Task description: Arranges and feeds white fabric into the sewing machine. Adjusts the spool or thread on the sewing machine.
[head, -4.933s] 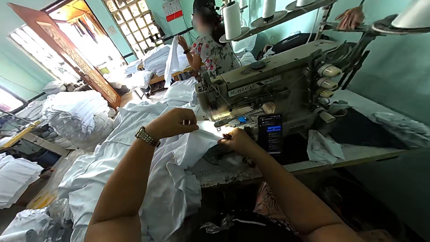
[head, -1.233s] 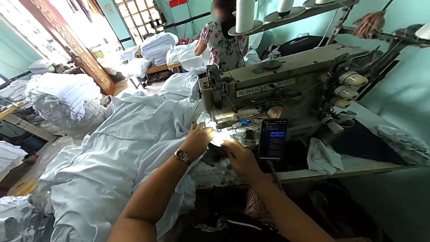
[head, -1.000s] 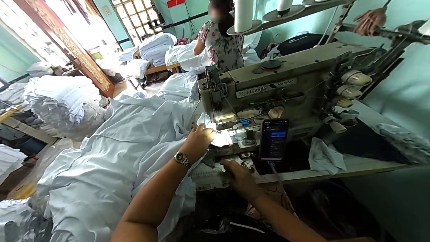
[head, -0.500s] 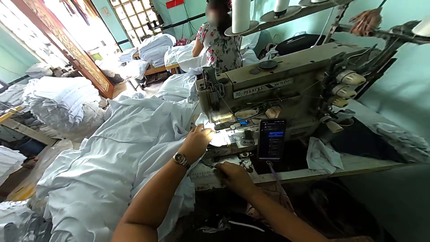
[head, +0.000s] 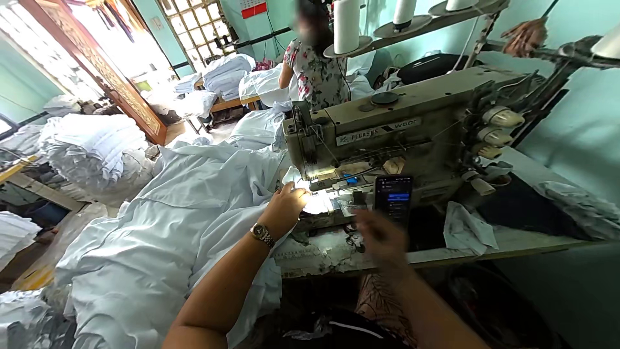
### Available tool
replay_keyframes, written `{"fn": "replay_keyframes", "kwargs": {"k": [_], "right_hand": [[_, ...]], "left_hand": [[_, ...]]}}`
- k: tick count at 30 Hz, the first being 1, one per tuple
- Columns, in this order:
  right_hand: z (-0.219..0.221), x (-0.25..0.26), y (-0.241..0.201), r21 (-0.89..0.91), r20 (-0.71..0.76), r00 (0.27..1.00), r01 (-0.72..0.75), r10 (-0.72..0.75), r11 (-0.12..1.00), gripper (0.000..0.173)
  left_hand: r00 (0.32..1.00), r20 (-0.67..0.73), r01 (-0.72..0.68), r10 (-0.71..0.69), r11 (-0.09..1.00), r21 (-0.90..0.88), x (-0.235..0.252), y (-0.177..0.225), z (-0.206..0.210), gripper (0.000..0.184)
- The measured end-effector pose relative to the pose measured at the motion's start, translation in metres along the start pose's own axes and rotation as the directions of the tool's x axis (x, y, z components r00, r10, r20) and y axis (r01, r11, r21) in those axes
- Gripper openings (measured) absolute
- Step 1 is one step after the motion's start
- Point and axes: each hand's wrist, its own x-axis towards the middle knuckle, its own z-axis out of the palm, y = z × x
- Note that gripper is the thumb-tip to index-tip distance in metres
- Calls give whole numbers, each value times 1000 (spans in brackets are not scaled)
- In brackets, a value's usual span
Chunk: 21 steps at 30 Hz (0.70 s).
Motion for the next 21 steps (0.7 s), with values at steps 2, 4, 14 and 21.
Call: {"fn": "replay_keyframes", "kwargs": {"k": [2,4,14,21], "right_hand": [[-60,50,1,1,-389,921,-39,36,999,26],[-119,104,10,73,-627,770,-94,119,993,23],[-211,227,73,210,-25,881,-457,472,864,32],[-209,274,72,-203,-96,801,-596,590,777,50]], "left_hand": [[1000,-25,-3,4,1000,6,-2,-1,4,36],[999,-43,-13,14,1000,11,-2,-2,7,36],[998,-56,-20,22,999,33,-2,-2,11,36],[1000,-3,20,-20,999,37,0,1,7,38]]}}
